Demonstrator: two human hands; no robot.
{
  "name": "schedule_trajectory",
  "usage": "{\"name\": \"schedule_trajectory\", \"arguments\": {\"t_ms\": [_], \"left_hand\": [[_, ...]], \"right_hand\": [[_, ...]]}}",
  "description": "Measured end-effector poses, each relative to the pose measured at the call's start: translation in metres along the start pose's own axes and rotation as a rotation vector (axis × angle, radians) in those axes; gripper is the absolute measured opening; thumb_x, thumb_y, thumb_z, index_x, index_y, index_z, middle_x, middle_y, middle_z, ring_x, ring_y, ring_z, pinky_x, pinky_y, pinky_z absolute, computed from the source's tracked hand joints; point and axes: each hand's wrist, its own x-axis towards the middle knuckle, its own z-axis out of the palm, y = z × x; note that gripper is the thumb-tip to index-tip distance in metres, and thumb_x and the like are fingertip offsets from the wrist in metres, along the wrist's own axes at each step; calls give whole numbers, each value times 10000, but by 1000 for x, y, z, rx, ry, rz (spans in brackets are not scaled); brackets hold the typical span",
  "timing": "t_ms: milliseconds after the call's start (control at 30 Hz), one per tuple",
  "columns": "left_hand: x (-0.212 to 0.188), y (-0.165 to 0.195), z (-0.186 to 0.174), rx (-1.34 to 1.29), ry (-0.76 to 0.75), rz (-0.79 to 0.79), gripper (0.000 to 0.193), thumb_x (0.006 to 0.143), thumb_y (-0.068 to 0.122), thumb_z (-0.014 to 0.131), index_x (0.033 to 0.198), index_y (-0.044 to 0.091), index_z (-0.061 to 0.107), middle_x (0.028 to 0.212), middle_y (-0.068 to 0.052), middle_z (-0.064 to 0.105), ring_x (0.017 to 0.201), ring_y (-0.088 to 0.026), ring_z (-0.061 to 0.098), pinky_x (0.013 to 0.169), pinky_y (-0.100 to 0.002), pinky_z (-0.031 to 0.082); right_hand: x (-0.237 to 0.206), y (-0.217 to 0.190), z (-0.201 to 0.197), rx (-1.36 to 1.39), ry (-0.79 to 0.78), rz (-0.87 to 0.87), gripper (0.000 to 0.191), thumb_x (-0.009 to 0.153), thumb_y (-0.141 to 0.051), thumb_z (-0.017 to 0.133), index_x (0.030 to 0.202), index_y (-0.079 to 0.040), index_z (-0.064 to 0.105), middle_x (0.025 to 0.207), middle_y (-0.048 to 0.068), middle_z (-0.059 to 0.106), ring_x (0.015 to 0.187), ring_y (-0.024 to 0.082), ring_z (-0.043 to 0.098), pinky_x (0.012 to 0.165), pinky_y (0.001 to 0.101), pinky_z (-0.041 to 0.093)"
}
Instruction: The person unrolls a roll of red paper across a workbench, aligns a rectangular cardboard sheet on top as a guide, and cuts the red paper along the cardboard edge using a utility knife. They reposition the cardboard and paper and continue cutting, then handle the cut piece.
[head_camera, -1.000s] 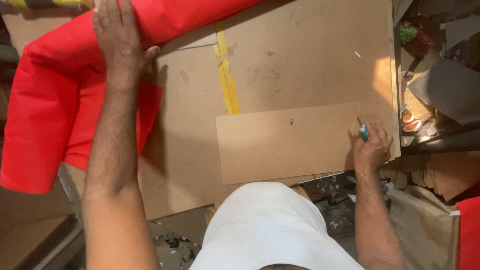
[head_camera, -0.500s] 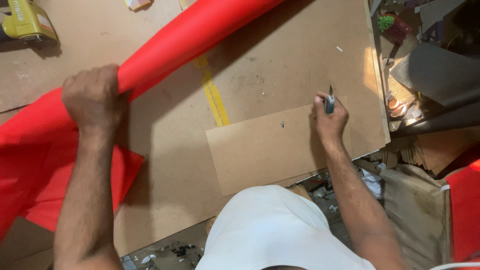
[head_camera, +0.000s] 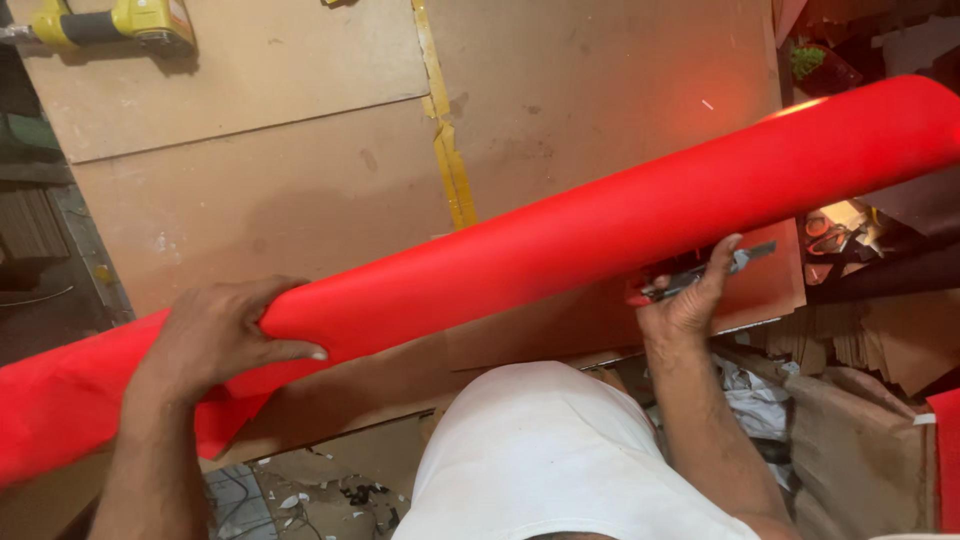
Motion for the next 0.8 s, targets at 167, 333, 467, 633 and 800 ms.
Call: {"name": "schedule_trajectory", "arguments": {"t_ms": [167,333,467,633,800], "left_hand": [[65,-2,15,-105,-156,127,747,523,477,935,1162,137,748,1006,-152,769,970,-350,717,833,-458,556],[152,-21,63,-17,161,191,958,614,584,869,1426,143,615,1322,-150,670,1242,-359,595,1039,-525,442],[157,-34,118,33,385,216,1046,798,748,781,1523,50,498,1498,-215,517,1391,-367,471,1135,-652,228],[102,-41,147,282,624,214,1082,661,774,800,1430,55,550,1432,-179,553,1354,-374,493,1172,-611,237],[87,-60,144,398,498,154,981,638,405,938,1515,139,587,1418,-65,627,1367,-244,577,1282,-507,305]], "right_hand": [[7,-2,-34,-72,267,-79,431,956,-473,808,1071,-129,576,814,-20,574,545,113,547,537,335,525],[58,31,-40,-303,56,-11,926,892,-284,838,1581,-49,266,1309,140,656,542,100,572,548,320,565],[76,41,-34,-321,78,48,959,895,-272,824,1614,11,256,1452,176,607,519,92,561,538,306,584],[92,40,-26,-382,117,28,811,901,-275,837,1478,32,357,1253,182,692,521,105,569,530,325,590],[105,47,-2,-313,189,162,465,879,-318,846,1031,-62,488,707,24,550,466,118,550,445,325,555]]}}
